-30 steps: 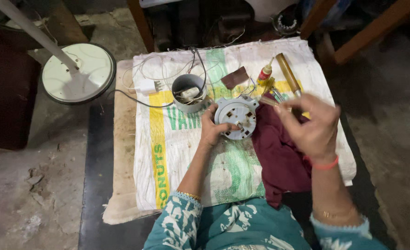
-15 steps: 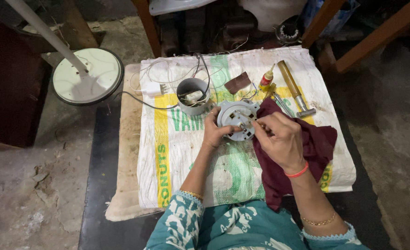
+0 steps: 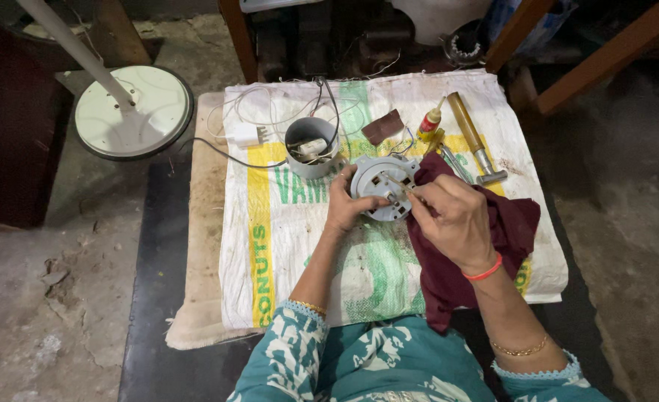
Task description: The person disassembles a small electric motor, removes the rotor, and uses a hammer to tap the stator. They then reassemble the motor by inserting the rotor back into the stator and securing the housing.
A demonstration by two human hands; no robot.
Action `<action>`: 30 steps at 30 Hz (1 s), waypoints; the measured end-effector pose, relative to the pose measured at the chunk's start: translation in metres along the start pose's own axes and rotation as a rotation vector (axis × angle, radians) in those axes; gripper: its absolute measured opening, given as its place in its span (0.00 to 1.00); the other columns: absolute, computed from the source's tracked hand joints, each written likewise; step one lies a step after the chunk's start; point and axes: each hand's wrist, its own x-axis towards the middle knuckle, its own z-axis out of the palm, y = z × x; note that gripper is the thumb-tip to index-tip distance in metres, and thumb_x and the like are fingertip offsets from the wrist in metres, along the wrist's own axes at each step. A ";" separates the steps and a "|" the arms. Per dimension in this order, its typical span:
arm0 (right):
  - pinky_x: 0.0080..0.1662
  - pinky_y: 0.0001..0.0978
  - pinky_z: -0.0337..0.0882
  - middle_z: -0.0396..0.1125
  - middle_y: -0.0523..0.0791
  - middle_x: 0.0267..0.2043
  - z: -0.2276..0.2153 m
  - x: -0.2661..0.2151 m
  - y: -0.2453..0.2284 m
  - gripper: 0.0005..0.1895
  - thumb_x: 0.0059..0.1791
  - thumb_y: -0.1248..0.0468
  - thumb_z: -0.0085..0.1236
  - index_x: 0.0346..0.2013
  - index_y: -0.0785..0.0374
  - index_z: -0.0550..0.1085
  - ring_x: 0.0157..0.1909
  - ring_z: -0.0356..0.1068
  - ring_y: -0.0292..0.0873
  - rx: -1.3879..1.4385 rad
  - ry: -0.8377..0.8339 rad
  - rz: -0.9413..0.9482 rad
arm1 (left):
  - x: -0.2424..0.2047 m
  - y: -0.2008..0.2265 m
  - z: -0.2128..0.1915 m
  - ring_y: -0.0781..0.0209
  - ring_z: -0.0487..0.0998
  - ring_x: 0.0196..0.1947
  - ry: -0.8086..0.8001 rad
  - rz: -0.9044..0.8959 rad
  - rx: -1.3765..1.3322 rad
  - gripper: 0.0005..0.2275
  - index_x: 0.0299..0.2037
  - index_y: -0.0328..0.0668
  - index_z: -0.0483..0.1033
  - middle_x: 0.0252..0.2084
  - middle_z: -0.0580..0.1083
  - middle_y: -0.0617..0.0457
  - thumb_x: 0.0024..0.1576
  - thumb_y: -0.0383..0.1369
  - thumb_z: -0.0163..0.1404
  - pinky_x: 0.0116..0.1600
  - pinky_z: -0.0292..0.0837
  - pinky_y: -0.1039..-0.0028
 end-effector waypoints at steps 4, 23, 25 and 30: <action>0.38 0.42 0.68 0.65 0.48 0.30 0.000 0.003 0.001 0.05 0.45 0.72 0.65 0.34 0.66 0.77 0.34 0.69 0.51 -0.040 0.009 -0.085 | -0.002 0.000 0.001 0.56 0.81 0.45 -0.002 -0.004 -0.026 0.34 0.54 0.21 0.70 0.47 0.78 0.41 0.34 0.25 0.66 0.50 0.80 0.69; 0.37 0.42 0.64 0.59 0.47 0.28 0.014 0.012 0.005 0.05 0.44 0.74 0.61 0.34 0.68 0.74 0.32 0.63 0.49 -0.200 -0.072 -0.384 | 0.000 -0.005 0.000 0.56 0.80 0.47 -0.006 -0.007 -0.034 0.37 0.56 0.22 0.69 0.48 0.77 0.42 0.33 0.26 0.69 0.51 0.80 0.69; 0.37 0.42 0.64 0.59 0.47 0.28 0.015 0.013 0.004 0.05 0.44 0.74 0.60 0.34 0.69 0.74 0.32 0.63 0.48 -0.220 -0.077 -0.412 | -0.001 -0.003 0.000 0.56 0.80 0.47 0.007 -0.009 -0.025 0.37 0.56 0.23 0.69 0.48 0.77 0.43 0.32 0.26 0.69 0.51 0.80 0.69; 0.36 0.43 0.65 0.60 0.49 0.27 0.012 0.017 0.006 0.06 0.41 0.71 0.61 0.29 0.68 0.72 0.32 0.64 0.51 -0.231 -0.118 -0.453 | -0.002 0.000 0.000 0.56 0.81 0.47 -0.010 0.005 -0.012 0.35 0.55 0.22 0.71 0.48 0.78 0.42 0.33 0.26 0.69 0.52 0.80 0.69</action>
